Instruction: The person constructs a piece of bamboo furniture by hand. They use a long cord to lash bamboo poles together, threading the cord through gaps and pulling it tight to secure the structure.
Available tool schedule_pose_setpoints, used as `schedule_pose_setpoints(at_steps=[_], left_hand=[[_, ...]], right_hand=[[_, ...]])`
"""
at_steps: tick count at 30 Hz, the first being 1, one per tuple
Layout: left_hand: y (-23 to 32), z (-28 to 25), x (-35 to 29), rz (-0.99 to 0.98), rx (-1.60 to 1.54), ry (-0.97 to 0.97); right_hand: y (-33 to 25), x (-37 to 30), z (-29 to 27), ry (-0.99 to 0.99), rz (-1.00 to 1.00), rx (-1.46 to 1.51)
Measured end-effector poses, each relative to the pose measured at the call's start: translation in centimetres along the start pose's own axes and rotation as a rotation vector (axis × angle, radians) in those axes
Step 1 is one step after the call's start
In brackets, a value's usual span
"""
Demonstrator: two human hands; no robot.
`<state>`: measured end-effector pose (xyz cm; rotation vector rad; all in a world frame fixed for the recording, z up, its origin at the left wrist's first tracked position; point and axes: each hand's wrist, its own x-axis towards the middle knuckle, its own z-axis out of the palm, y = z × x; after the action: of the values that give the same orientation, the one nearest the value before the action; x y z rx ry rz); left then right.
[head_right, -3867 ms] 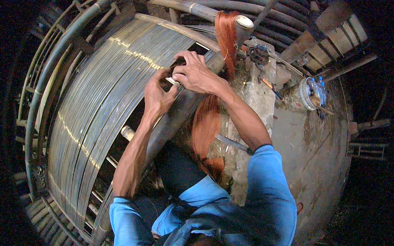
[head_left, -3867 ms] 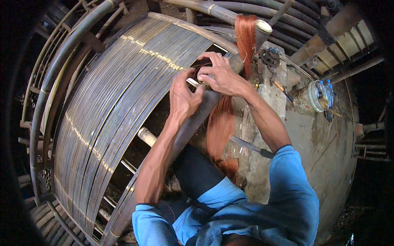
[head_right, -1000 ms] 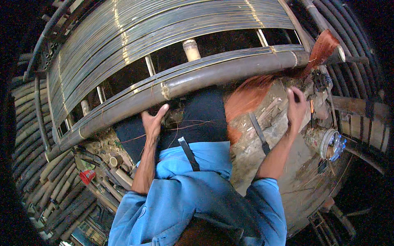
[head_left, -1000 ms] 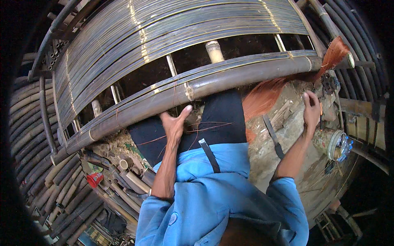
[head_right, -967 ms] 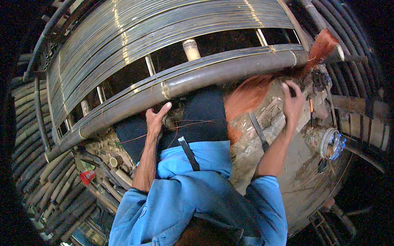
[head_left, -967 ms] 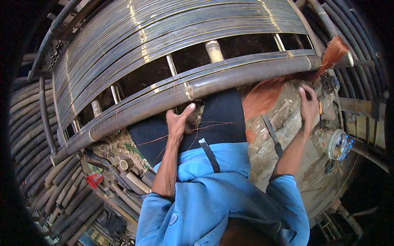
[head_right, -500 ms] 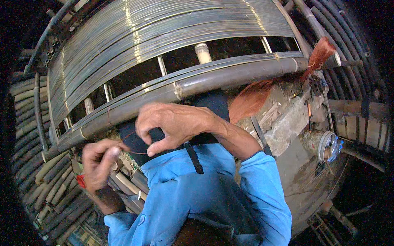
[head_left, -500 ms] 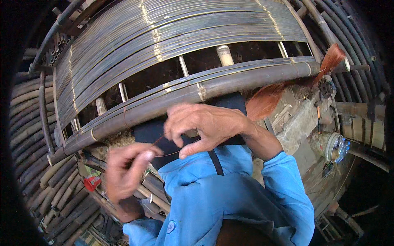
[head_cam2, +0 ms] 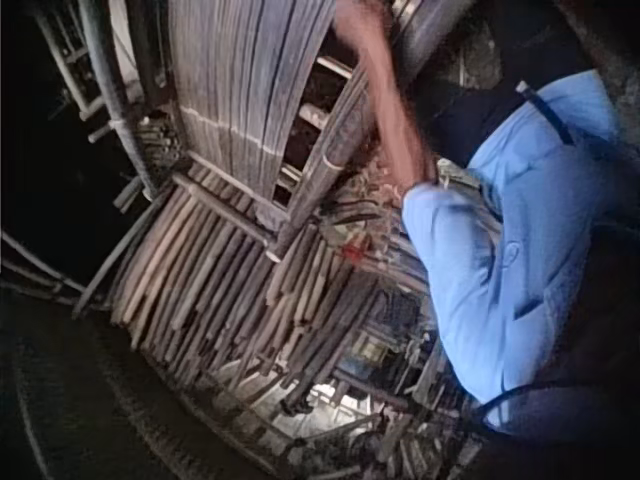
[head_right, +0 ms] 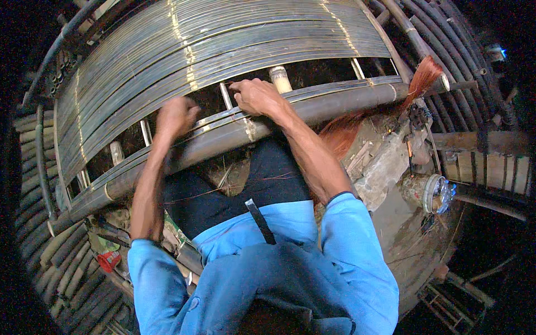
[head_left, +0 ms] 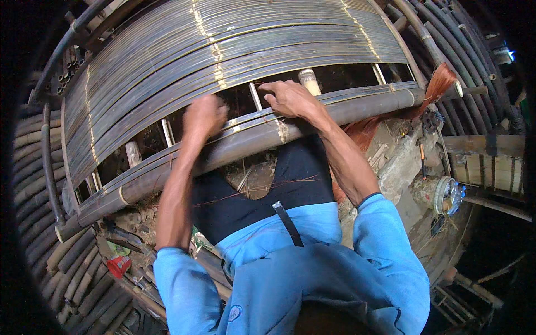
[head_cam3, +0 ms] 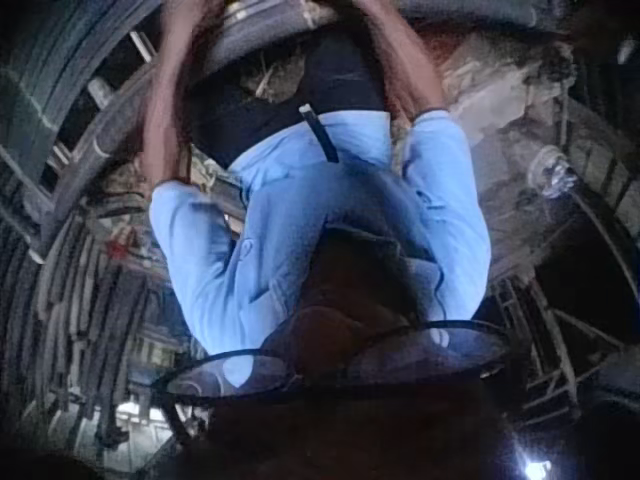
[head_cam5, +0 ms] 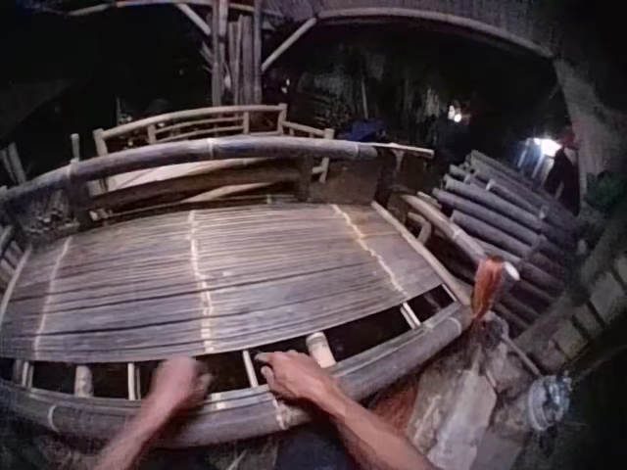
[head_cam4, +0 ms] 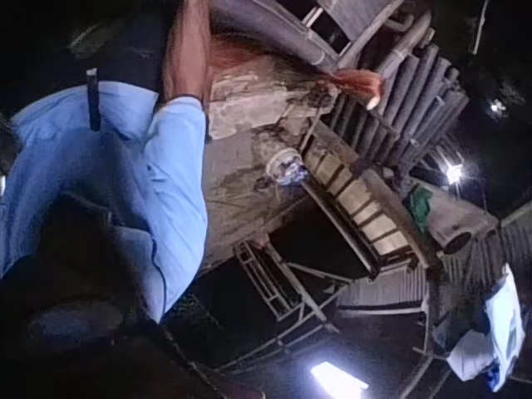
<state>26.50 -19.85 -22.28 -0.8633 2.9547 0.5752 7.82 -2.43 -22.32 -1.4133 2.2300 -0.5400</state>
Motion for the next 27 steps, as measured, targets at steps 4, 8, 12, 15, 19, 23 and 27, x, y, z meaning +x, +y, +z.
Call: schedule_pose_setpoints(at_steps=[4, 8, 12, 15, 19, 23, 27], left_hand=[[4.4, 4.8, 5.0, -0.178, -0.453, -0.242], [2.8, 3.8, 4.1, -0.092, -0.434, -0.289], [2.0, -1.1, 1.0, -0.029, -0.456, -0.281], [-1.3, -1.9, -0.4, 0.021, -0.392, -0.177], [-2.2, -2.5, -1.3, -0.012, -0.409, -0.164], [-3.0, -2.4, -2.3, -0.029, -0.419, -0.161], [-3.3, -2.5, -2.9, 0.023, -0.352, -0.134]], right_hand=[[-0.2, 1.8, 0.8, -0.211, 0.118, -0.003], [-0.4, 0.2, -1.0, -0.061, 0.135, 0.020], [4.2, -6.1, -5.6, 0.241, -0.165, 0.413], [3.8, -14.3, -10.9, 0.482, 0.203, 1.369], [8.2, -27.0, -18.9, 0.480, -0.393, 2.019], [10.3, -40.9, -25.0, 0.720, -0.432, 1.949], [16.7, -60.8, -29.7, 1.207, -0.331, 1.718]])
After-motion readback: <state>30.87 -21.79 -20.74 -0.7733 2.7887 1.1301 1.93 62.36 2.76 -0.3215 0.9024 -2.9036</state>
